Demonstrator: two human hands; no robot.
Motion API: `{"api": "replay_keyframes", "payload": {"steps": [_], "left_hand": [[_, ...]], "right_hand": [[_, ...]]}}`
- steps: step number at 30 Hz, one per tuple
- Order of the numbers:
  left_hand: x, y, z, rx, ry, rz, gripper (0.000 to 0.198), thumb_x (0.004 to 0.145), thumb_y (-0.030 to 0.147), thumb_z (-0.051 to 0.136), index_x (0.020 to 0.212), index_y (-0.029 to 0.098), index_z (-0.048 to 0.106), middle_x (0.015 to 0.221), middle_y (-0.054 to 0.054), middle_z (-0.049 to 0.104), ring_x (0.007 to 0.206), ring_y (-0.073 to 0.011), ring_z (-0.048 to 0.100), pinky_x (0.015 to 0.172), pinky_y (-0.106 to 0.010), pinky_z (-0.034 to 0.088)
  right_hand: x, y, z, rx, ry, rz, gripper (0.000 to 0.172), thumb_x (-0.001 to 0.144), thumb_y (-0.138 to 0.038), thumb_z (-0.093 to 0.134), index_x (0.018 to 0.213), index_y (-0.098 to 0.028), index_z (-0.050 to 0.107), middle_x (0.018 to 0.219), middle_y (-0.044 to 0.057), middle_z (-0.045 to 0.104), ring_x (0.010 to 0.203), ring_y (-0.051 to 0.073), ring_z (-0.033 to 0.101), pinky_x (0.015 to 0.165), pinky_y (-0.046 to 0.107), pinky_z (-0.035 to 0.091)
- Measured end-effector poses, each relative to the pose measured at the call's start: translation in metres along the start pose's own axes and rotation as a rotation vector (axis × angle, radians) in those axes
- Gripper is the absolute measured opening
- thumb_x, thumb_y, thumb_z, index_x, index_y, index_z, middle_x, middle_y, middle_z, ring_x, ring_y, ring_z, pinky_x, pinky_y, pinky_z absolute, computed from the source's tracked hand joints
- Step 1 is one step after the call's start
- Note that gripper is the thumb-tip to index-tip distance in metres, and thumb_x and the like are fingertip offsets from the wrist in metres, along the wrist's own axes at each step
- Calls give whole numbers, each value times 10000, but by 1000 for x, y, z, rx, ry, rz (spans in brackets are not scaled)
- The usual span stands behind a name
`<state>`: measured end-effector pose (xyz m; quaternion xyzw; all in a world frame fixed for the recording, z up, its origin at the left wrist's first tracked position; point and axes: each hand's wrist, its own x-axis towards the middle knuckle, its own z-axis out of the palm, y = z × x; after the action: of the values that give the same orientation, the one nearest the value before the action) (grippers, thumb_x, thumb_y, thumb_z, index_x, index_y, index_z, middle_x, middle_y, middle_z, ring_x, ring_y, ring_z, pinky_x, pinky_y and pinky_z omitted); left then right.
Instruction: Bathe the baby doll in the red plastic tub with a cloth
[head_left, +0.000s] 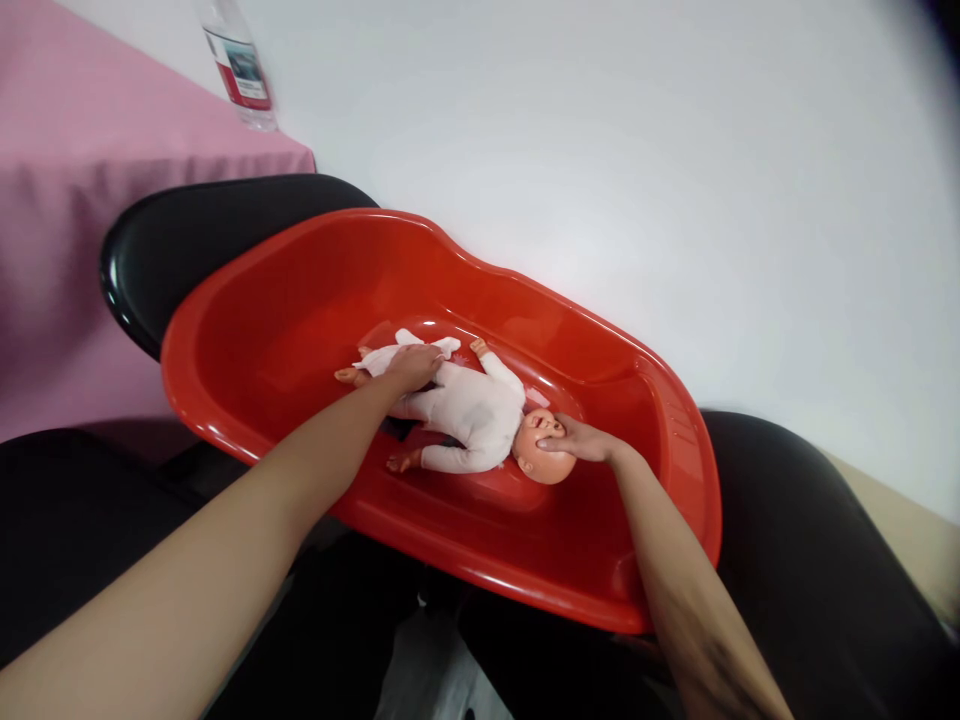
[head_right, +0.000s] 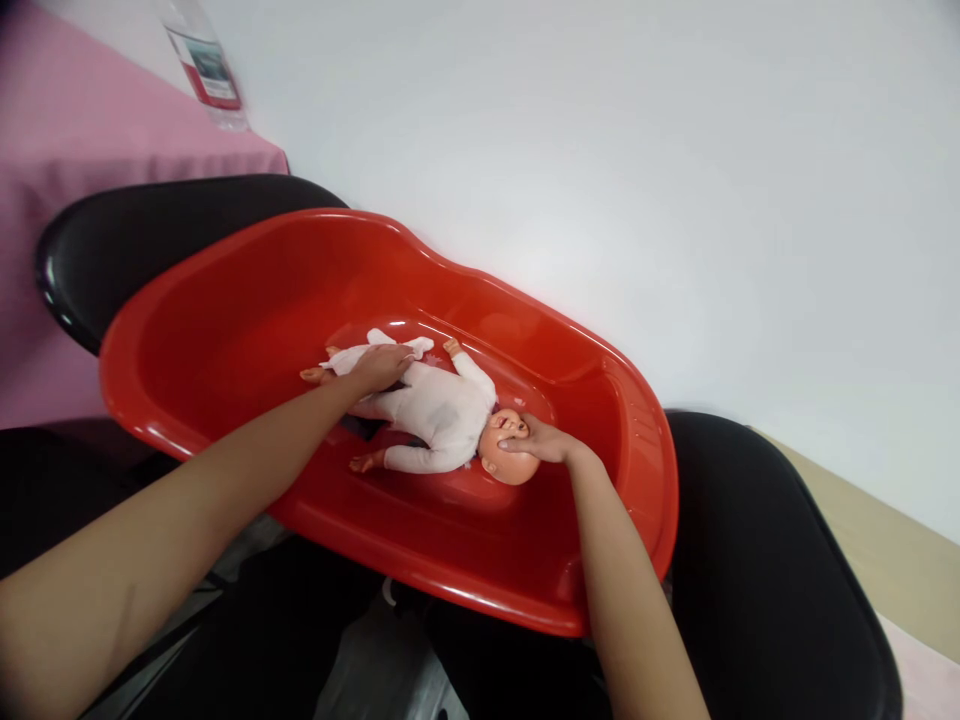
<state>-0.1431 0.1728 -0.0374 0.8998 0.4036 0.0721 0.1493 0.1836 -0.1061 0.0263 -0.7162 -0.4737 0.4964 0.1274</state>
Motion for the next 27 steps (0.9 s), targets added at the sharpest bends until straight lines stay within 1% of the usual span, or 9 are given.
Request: {"api": "replay_keyframes", "payload": {"steps": [3, 6, 11, 15, 18, 24, 27], "left_hand": [[1, 0, 0, 5, -13, -4, 549, 1265, 318, 404, 1599, 174, 815, 1667, -170, 806, 1550, -340, 770, 1350, -462, 556], [1, -2, 2, 8, -35, -17, 559, 1278, 323, 380, 1578, 174, 828, 1683, -166, 797, 1574, -332, 750, 1372, -460, 532], [1, -4, 3, -9, -13, -3, 526, 1283, 324, 416, 1549, 198, 852, 1652, -142, 819, 1563, -316, 749, 1368, -436, 531], [-1, -3, 1, -19, -15, -8, 526, 1283, 320, 423, 1563, 174, 843, 1655, -166, 813, 1566, -325, 743, 1380, -439, 520], [-2, -1, -1, -31, -24, -19, 533, 1280, 311, 410, 1566, 183, 842, 1655, -169, 812, 1570, -330, 743, 1389, -452, 514], [-2, 1, -1, -18, -36, -32, 540, 1282, 328, 391, 1554, 181, 834, 1660, -165, 807, 1581, -316, 736, 1384, -434, 509], [-2, -1, 1, -22, -29, -23, 551, 1283, 340, 375, 1561, 168, 819, 1655, -170, 808, 1582, -326, 729, 1390, -468, 504]], "right_hand": [[0, 1, 0, -6, 3, 4, 1307, 764, -891, 1057, 1825, -291, 587, 1844, 181, 639, 1732, 495, 581, 1496, 689, 430], [1, 1, 0, -5, 14, 8, 1295, 751, -890, 1066, 1813, -309, 604, 1819, 176, 665, 1724, 501, 588, 1485, 701, 442], [1, 1, 0, -9, 10, 7, 1312, 751, -899, 1064, 1818, -299, 590, 1812, 181, 670, 1710, 496, 601, 1481, 690, 454], [0, -1, 1, 0, -9, -8, 1297, 767, -902, 1054, 1815, -295, 590, 1808, 186, 671, 1700, 492, 615, 1480, 680, 463], [-1, -3, 1, 2, 2, 1, 1279, 763, -883, 1067, 1804, -304, 601, 1793, 180, 687, 1692, 488, 625, 1479, 688, 465], [-1, -3, 1, 13, -15, 4, 1329, 756, -893, 1063, 1825, -277, 569, 1830, 186, 649, 1727, 480, 589, 1499, 668, 441], [0, -1, 1, 13, -19, 11, 1356, 756, -904, 1057, 1842, -272, 547, 1831, 193, 644, 1727, 480, 588, 1499, 668, 441]]}}
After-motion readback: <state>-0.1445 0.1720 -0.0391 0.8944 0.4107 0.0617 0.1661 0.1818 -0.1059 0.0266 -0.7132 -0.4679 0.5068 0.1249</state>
